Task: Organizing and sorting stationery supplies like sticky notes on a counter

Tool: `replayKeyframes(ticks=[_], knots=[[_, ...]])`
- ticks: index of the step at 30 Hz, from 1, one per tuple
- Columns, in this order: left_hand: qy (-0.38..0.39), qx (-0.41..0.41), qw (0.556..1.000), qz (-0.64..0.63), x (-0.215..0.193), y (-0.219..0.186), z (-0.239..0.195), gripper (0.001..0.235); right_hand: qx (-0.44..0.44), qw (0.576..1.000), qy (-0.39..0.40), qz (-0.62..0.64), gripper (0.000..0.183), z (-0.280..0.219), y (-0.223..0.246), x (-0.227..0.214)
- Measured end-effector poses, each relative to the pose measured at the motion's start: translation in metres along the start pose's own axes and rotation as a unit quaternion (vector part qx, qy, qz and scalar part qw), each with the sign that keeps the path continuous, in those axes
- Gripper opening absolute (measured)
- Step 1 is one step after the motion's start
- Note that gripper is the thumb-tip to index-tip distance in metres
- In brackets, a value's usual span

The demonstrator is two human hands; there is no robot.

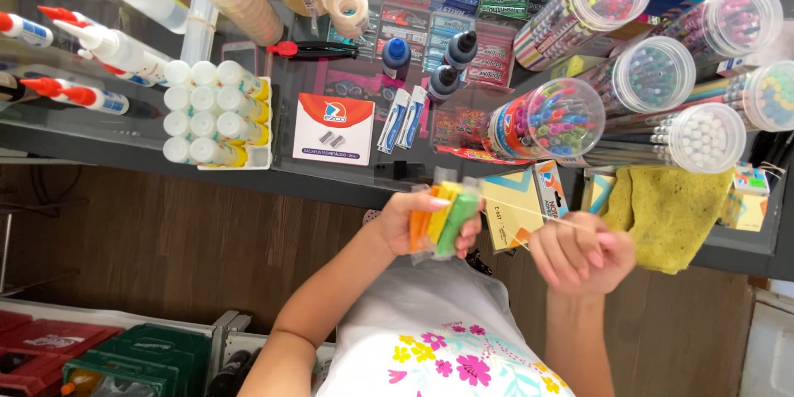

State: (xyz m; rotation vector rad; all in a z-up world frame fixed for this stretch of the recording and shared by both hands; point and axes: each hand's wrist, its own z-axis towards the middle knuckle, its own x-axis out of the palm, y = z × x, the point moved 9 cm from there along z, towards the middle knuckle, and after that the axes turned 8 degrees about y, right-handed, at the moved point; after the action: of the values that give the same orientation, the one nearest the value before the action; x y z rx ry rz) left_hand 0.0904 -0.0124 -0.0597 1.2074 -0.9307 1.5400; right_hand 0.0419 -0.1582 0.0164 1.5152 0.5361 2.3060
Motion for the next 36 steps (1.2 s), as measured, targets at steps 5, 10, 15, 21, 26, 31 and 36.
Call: replayKeyframes(ticks=[5, 10, 15, 21, 26, 31, 36], knots=[[-0.012, 0.039, 0.995, 0.086, 0.017, 0.005, 0.005, 0.050, 0.053, 0.998, -0.002, 0.040, 0.051, -0.023, -0.049, -0.020], [-0.089, 0.169, 0.938, 0.290, 0.016, -0.034, 0.001, 0.068, 0.022, 0.994, -0.050, -0.095, 0.055, -0.014, -0.035, -0.020], [-0.203, 0.275, 0.683, 0.646, 0.044, -0.093, -0.008, 0.054, 0.044, 0.746, -0.100, -0.658, 0.067, 0.032, -0.029, 0.020], [-0.182, 0.202, 0.566, 0.778, 0.029, -0.083, -0.001, 0.050, 0.105, 0.729, -0.055, -0.674, 0.086, 0.062, -0.061, 0.020], [-0.133, 0.154, 0.606, 0.769, 0.032, -0.084, 0.003, 0.055, 0.127, 0.718, -0.041, -0.683, 0.077, 0.051, -0.071, -0.004], [-0.110, 0.107, 0.559, 0.815, 0.038, -0.085, 0.003, 0.059, 0.146, 0.718, -0.022, -0.680, 0.069, 0.059, -0.074, 0.002], [-0.147, 0.088, 0.507, 0.845, 0.018, -0.090, -0.006, 0.072, 0.171, 0.725, -0.019, -0.667, 0.059, 0.061, -0.076, 0.001]])
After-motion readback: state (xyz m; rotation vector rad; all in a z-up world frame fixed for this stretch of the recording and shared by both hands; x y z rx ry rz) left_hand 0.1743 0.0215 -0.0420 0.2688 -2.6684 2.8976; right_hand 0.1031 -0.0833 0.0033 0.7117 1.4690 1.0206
